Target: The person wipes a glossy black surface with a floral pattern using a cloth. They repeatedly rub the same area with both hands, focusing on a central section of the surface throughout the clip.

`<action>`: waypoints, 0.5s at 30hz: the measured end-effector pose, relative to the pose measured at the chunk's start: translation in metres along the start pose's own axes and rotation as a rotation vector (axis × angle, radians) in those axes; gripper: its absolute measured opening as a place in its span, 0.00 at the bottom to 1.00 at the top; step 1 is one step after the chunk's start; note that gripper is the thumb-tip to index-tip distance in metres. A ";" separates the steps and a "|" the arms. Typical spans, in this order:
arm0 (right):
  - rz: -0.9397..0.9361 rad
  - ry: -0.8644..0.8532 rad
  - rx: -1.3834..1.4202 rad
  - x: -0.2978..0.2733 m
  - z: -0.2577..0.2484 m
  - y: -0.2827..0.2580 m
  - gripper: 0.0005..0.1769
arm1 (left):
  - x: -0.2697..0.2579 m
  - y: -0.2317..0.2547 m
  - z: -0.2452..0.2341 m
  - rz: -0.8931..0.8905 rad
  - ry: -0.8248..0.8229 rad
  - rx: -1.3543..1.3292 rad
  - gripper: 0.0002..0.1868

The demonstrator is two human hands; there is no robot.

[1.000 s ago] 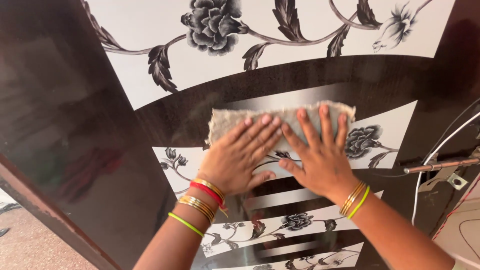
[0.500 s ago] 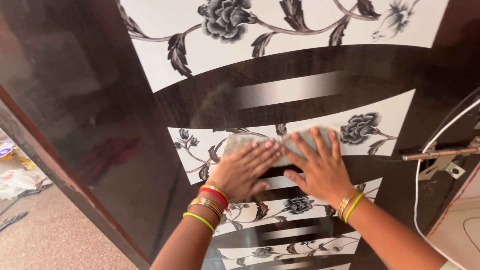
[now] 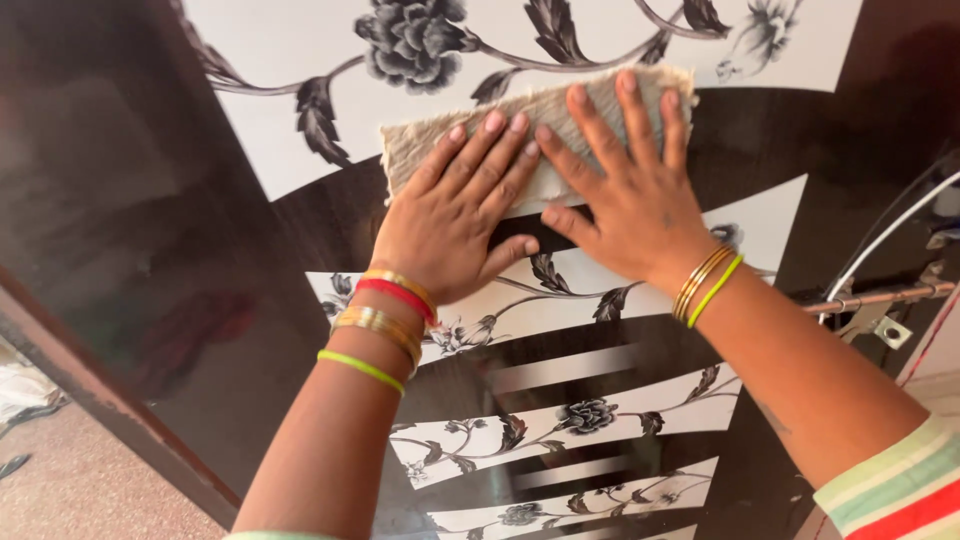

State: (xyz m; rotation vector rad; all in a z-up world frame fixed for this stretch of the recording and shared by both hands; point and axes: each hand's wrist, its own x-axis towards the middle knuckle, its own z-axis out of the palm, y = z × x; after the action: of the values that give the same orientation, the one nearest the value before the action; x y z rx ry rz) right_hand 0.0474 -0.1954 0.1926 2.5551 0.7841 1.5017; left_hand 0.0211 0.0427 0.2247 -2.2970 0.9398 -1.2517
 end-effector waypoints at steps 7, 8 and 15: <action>0.080 -0.004 0.054 -0.082 0.064 -0.039 0.43 | -0.050 0.041 0.042 0.053 -0.102 -0.022 0.45; 0.074 0.003 0.060 -0.092 0.073 -0.044 0.43 | -0.058 0.047 0.047 0.066 -0.114 -0.028 0.45; -0.043 -0.003 0.044 -0.153 0.105 -0.068 0.42 | -0.105 0.070 0.072 0.207 -0.174 -0.098 0.45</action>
State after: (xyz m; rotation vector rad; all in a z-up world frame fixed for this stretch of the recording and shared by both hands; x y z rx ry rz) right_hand 0.0487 -0.1878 -0.0049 2.5536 0.8759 1.4841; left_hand 0.0146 0.0657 0.0814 -2.2691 1.1640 -0.9244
